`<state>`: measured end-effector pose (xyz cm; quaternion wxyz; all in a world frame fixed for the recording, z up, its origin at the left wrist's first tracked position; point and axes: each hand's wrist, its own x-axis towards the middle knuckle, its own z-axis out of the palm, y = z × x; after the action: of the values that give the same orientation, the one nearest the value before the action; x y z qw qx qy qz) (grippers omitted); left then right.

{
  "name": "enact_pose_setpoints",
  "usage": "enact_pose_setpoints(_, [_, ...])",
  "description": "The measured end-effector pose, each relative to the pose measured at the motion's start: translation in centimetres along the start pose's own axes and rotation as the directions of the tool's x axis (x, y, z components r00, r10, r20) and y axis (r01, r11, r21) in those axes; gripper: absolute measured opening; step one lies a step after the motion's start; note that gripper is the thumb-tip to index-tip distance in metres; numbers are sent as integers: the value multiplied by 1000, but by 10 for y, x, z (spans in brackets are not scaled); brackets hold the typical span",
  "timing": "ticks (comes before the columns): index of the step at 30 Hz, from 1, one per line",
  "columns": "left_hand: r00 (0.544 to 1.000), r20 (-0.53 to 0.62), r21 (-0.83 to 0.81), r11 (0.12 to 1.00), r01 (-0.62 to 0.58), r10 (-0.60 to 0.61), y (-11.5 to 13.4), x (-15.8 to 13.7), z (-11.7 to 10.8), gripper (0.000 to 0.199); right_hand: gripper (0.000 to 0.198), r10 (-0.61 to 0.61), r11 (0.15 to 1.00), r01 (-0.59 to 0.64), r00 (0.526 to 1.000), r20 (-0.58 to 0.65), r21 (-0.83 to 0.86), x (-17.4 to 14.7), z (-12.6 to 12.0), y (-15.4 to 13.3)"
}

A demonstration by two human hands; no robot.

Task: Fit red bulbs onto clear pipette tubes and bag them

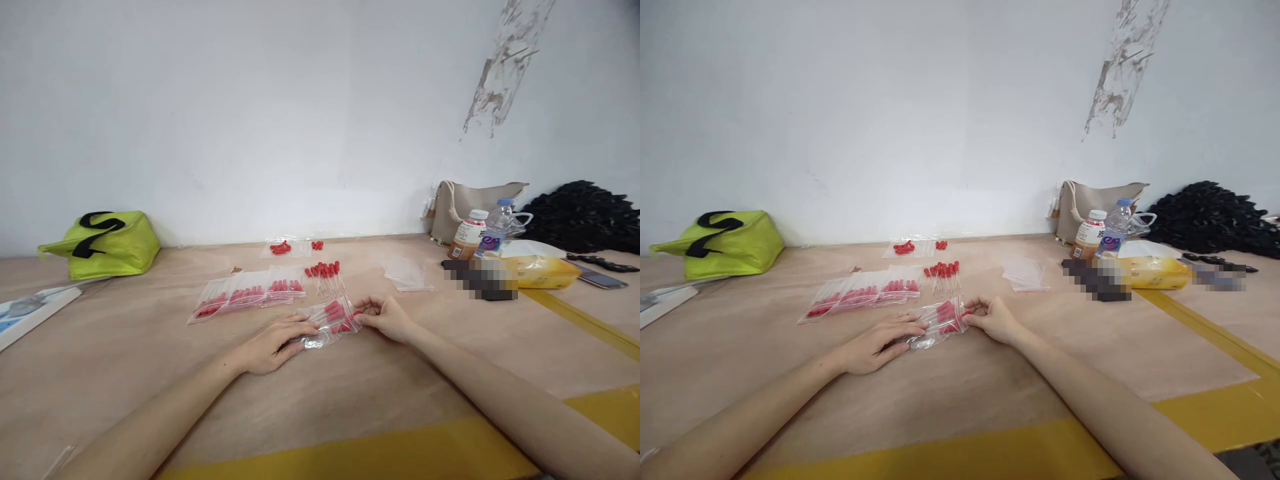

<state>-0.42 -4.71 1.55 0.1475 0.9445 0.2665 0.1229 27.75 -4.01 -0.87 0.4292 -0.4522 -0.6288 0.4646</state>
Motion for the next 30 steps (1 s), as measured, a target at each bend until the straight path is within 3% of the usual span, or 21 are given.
enact_pose_setpoints(7, [1000, 7, -6, 1000, -3, 3, -1, -1, 0, 36, 23, -43, 983, 33, 997, -56, -179, 8, 6, 7])
enact_pose_setpoints(14, [1000, 5, 2, 1000, -8, 8, -2, -1, 0, 38, 33, 146, 989, -144, 987, 68, -36, 0, 8, -8])
enact_pose_setpoints(20, [996, 52, -34, 997, -70, 71, -2, 1, -2, 38, 46, 267, 964, -264, 952, -148, 40, 2, 7, -13])
enact_pose_setpoints(22, [993, 79, -34, 995, -89, 92, 0, 2, -4, 38, 46, 307, 951, -301, 946, -108, 71, 3, 7, -14])
enact_pose_setpoints(25, [989, 81, -10, 993, -121, 122, 2, 2, -5, 41, 38, 317, 946, -320, 946, 61, 44, 2, 9, -16])
enact_pose_setpoints(27, [992, 46, 0, 993, -118, 118, 2, 2, -5, 41, 32, 314, 947, -320, 937, 153, 16, 1, 9, -18])
enact_pose_setpoints(30, [998, -45, 2, 999, -48, 48, 2, 1, -3, 38, 27, 323, 945, -327, 931, 170, -1, -2, 5, -21])
